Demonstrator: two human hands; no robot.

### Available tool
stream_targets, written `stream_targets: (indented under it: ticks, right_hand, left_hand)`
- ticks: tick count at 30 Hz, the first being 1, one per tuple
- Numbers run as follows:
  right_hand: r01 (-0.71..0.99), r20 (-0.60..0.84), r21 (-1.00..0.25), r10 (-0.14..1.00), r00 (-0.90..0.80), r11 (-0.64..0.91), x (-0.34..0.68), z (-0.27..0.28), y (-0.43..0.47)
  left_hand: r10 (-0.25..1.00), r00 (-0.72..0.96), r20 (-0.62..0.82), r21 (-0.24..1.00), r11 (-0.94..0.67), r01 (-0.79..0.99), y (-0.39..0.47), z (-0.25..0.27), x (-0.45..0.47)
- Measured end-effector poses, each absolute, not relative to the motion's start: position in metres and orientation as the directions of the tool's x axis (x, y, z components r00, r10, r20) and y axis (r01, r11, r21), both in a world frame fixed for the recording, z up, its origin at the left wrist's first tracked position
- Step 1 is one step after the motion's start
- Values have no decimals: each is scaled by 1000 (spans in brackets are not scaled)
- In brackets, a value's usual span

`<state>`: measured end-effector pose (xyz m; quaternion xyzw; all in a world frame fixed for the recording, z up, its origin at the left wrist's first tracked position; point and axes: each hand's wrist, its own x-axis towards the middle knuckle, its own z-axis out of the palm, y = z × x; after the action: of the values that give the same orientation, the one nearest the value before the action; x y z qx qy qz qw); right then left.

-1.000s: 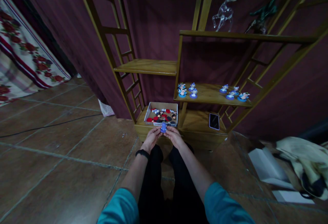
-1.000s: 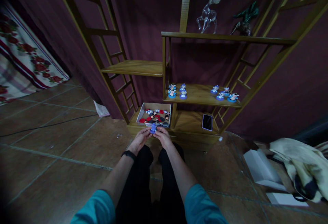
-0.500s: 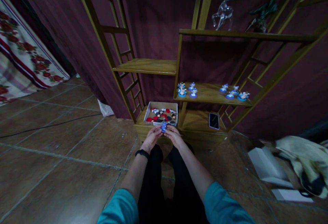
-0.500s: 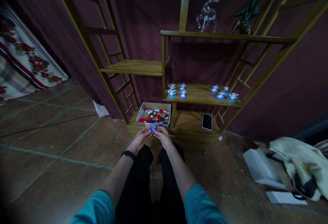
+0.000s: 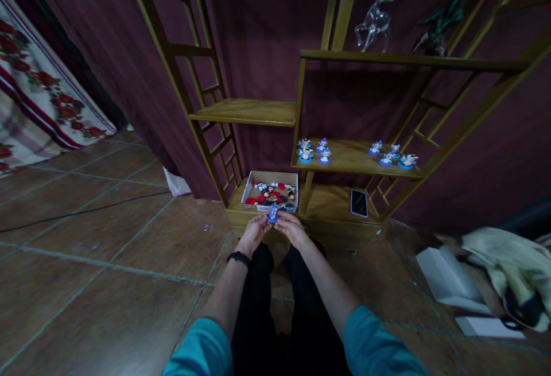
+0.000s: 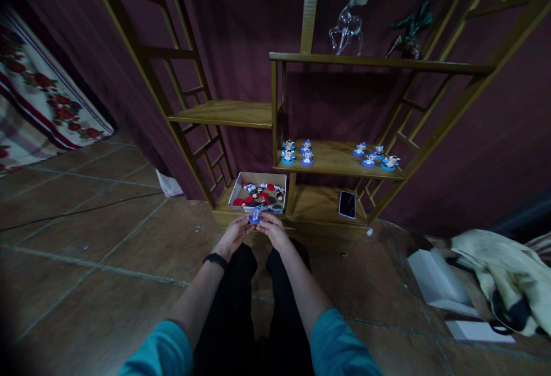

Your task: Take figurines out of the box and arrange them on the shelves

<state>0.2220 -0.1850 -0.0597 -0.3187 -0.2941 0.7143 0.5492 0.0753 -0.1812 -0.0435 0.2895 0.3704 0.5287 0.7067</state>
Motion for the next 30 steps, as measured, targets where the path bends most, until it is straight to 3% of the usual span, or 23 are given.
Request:
stream_targets:
  ticks: [14,30]
  right_hand:
    - [-567,-145,-785,964,-221,-248,220,-61,-185]
    - [-541,-142,-814,975,-169,-213,220,-55,-186]
  left_hand:
    - [968,97,-232,804,247,-541,-182,-42,78]
    - [958,220,-183,819,272,-505,-182,-42,78]
